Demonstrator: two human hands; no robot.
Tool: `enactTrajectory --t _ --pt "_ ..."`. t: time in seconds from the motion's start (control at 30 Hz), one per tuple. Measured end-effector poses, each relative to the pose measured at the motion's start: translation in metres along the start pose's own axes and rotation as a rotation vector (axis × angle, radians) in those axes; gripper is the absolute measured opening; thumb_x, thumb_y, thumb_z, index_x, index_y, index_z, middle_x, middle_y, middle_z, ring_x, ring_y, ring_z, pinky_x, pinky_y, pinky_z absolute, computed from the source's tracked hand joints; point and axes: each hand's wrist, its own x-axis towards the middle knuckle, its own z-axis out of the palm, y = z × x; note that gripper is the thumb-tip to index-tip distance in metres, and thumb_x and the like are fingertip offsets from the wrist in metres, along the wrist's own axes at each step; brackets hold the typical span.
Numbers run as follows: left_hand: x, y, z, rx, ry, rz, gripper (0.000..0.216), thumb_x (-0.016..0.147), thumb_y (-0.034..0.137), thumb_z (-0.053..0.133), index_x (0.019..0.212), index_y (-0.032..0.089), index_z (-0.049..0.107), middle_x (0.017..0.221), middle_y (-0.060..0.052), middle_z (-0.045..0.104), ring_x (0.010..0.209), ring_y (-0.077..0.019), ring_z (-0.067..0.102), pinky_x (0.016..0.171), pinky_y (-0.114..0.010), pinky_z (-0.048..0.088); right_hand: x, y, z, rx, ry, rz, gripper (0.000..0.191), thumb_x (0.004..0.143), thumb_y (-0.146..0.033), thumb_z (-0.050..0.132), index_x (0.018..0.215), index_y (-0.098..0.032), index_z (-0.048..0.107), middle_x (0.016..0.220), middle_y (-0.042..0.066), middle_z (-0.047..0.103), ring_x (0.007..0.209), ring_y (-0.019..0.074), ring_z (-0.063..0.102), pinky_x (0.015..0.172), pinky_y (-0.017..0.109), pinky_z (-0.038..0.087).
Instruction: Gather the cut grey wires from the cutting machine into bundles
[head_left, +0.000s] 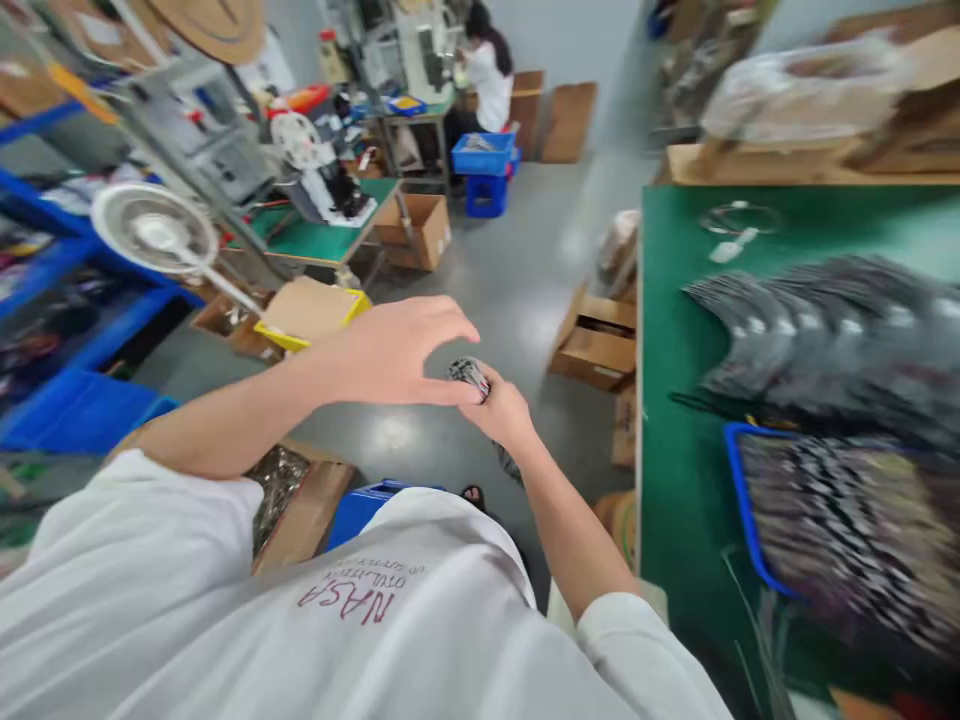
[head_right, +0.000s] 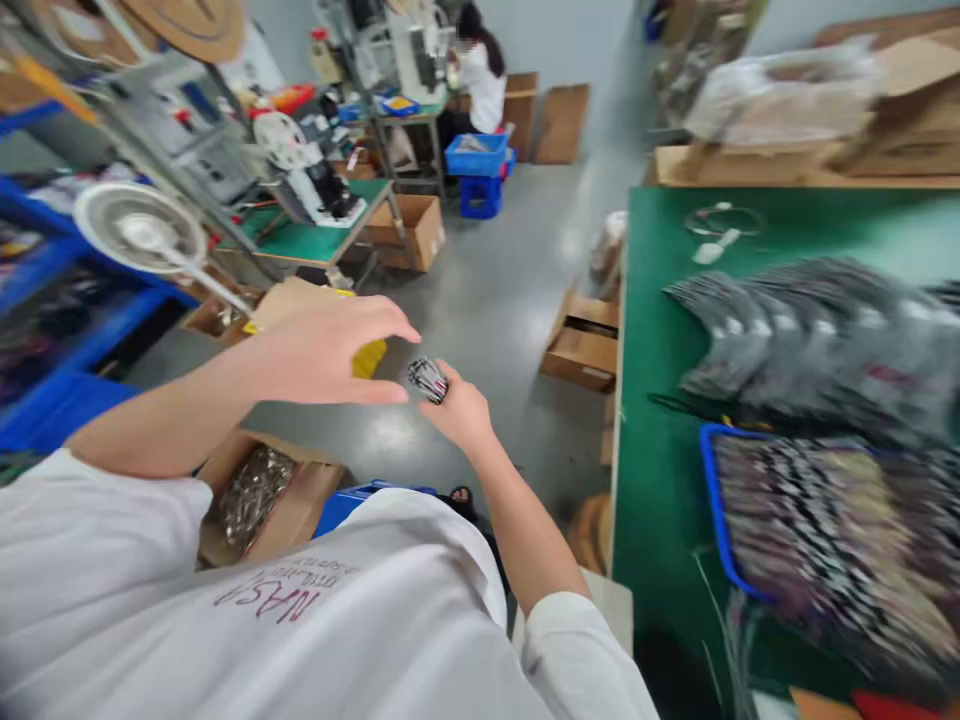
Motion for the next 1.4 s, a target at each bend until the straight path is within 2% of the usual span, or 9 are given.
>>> enactTrajectory --t 0.2,0.4,0.6,0.73,0.83,0.93,1.07,1.2,1.4 --pt "0.08 -0.071 0.063 -0.29 -0.633 -0.603 0.024 0.06 0.032 0.081 0.076 0.016 0.075 0.085 -0.006 0.072 0.097 -0.0267 0.064 0.091 -0.037 0.05 0.061 -0.008 0.049 -0.384 -0.408 -0.196 0.07 0.079 -0.041 0.068 0.14 -0.01 0.051 0.099 0.019 0.074 0.091 0.0341 0.071 0.079 0.038 0.05" --pt "0.055 -0.098 0.118 -0.451 -0.802 -0.856 0.013 0.045 0.014 0.075 0.054 0.017 0.066 0.054 -0.004 0.064 0.059 -0.0208 0.064 0.06 -0.031 0.055 0.066 0.001 0.062 -0.471 -0.57 -0.251 0.095 0.086 -0.054 0.06 0.158 -0.01 0.017 0.109 0.02 0.074 0.099 0.0325 0.071 0.083 0.036 0.051" --pt "0.019 -0.093 0.155 -0.643 -0.55 -1.035 0.012 0.053 0.017 0.067 0.049 0.018 0.056 0.046 -0.002 0.057 0.045 -0.0155 0.056 0.046 -0.025 0.049 0.08 0.036 0.079 -0.296 -0.769 -0.446 0.097 0.085 -0.039 0.065 0.16 -0.016 0.008 0.107 0.015 0.074 0.098 0.0303 0.07 0.089 0.039 0.049" --pt "0.0 -0.12 0.149 -0.769 -0.302 -1.199 0.015 0.056 0.017 0.065 0.048 0.018 0.053 0.043 -0.001 0.053 0.04 -0.0134 0.051 0.042 -0.024 0.044 0.102 0.067 0.095 0.151 -0.62 -0.441 0.092 0.075 -0.029 0.072 0.155 -0.021 0.028 0.133 0.013 0.061 0.121 0.0271 0.057 0.103 0.04 0.044" --pt "-0.015 -0.153 0.139 -0.851 -0.134 -1.304 0.017 0.056 0.017 0.064 0.047 0.018 0.05 0.041 -0.001 0.05 0.039 -0.0126 0.048 0.04 -0.023 0.04 0.114 0.09 0.122 0.398 -0.462 -0.087 0.056 0.076 -0.035 0.07 0.129 -0.019 0.058 0.121 0.012 0.064 0.112 0.0252 0.059 0.102 0.042 0.045" --pt "-0.016 -0.188 0.141 -0.918 0.003 -1.34 0.014 0.057 0.018 0.064 0.049 0.019 0.052 0.044 -0.001 0.052 0.041 -0.0126 0.049 0.041 -0.024 0.041 0.128 0.099 0.162 0.661 -0.77 0.399 0.039 0.078 -0.05 0.069 0.102 -0.019 0.066 0.092 0.007 0.068 0.091 0.0222 0.065 0.087 0.04 0.052" --pt "0.012 -0.23 0.15 -0.964 0.086 -1.272 0.003 0.059 0.02 0.063 0.06 0.018 0.061 0.05 -0.001 0.057 0.047 -0.0143 0.054 0.046 -0.024 0.045 0.168 0.077 0.21 1.208 -1.063 0.748 0.057 0.072 -0.075 0.064 0.099 -0.025 0.065 0.105 0.005 0.071 0.104 0.0229 0.065 0.088 0.04 0.054" --pt "0.042 -0.26 0.135 -0.911 0.14 -1.17 0.017 0.061 0.018 0.06 0.075 0.017 0.069 0.057 -0.002 0.062 0.051 -0.0173 0.06 0.048 -0.026 0.047 0.227 0.034 0.232 1.478 -1.007 0.713 0.058 0.071 -0.077 0.062 0.103 -0.028 0.064 0.116 0.004 0.07 0.118 0.0258 0.061 0.093 0.045 0.054" --pt "0.042 -0.283 0.093 -0.771 0.27 -1.146 0.051 0.062 0.015 0.062 0.113 0.019 0.067 0.08 -0.005 0.072 0.071 -0.0235 0.069 0.069 -0.032 0.053 0.268 -0.03 0.243 1.562 -0.733 0.638 0.022 0.076 -0.041 0.066 0.092 -0.028 0.061 0.111 0.0 0.071 0.124 0.0236 0.059 0.1 0.045 0.052"
